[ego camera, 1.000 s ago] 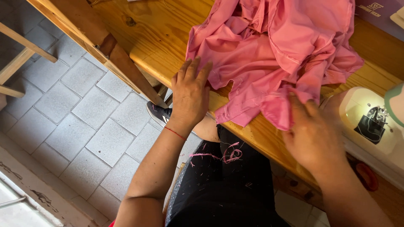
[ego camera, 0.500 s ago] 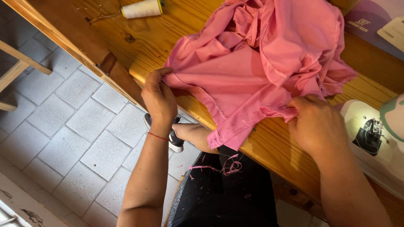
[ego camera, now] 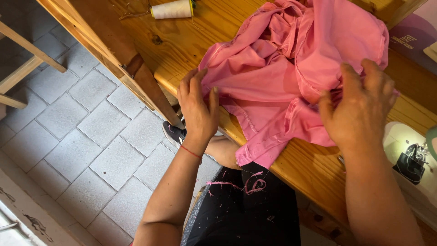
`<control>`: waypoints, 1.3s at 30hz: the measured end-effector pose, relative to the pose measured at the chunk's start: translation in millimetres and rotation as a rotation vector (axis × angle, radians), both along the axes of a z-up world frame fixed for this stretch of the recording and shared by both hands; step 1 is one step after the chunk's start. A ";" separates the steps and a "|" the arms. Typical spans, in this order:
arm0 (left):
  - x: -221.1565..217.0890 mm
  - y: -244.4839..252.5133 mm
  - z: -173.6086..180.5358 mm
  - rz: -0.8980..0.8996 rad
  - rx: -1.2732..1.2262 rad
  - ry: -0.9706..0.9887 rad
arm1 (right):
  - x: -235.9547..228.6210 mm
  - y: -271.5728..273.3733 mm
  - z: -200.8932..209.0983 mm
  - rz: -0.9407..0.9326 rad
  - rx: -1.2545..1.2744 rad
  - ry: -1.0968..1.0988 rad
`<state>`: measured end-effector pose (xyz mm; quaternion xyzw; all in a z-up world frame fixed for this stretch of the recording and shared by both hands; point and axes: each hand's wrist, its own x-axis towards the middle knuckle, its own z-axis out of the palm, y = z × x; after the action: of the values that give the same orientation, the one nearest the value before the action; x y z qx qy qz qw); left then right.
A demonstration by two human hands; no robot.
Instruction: The person uses scissors to trim the edge of a pink fabric piece on a wooden table. They repeatedly reposition the fabric and continue cutting along the seam while a sewing machine sits nearby.
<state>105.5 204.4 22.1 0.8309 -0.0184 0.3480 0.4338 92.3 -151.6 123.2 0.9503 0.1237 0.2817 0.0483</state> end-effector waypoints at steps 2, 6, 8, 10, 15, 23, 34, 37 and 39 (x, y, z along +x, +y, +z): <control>13.8 6.5 0.6 0.020 0.025 0.024 | 12.6 26.5 14.1 -0.150 0.063 0.209; 55.6 22.0 -20.7 0.016 0.062 0.087 | 31.0 47.8 21.3 -0.445 0.258 0.587; 77.2 26.4 -19.9 0.019 0.065 0.108 | 43.4 29.2 -6.6 -0.429 0.201 0.586; 105.2 30.7 -23.9 0.023 0.067 0.132 | 54.4 11.4 -34.9 -0.413 0.143 0.587; 193.7 18.9 -55.4 0.031 0.148 0.739 | 85.1 -36.9 -95.0 -0.413 0.136 0.542; -7.4 -97.9 74.7 -0.741 -0.443 -0.099 | 179.1 -81.1 -4.1 0.208 0.635 -0.224; -132.8 -146.4 12.0 -1.144 0.658 0.064 | -19.7 4.3 50.3 0.418 0.349 0.180; -113.6 -121.4 63.0 -1.267 0.688 0.359 | -63.1 4.8 11.1 0.332 0.299 0.407; -92.5 -104.5 81.5 -0.972 0.566 0.408 | -97.1 8.1 -10.6 0.390 0.296 0.453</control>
<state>12.9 99.9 103.6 0.8606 -0.4047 -0.0754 0.2999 -4.8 -143.4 112.6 0.9438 0.2688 0.0822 -0.1740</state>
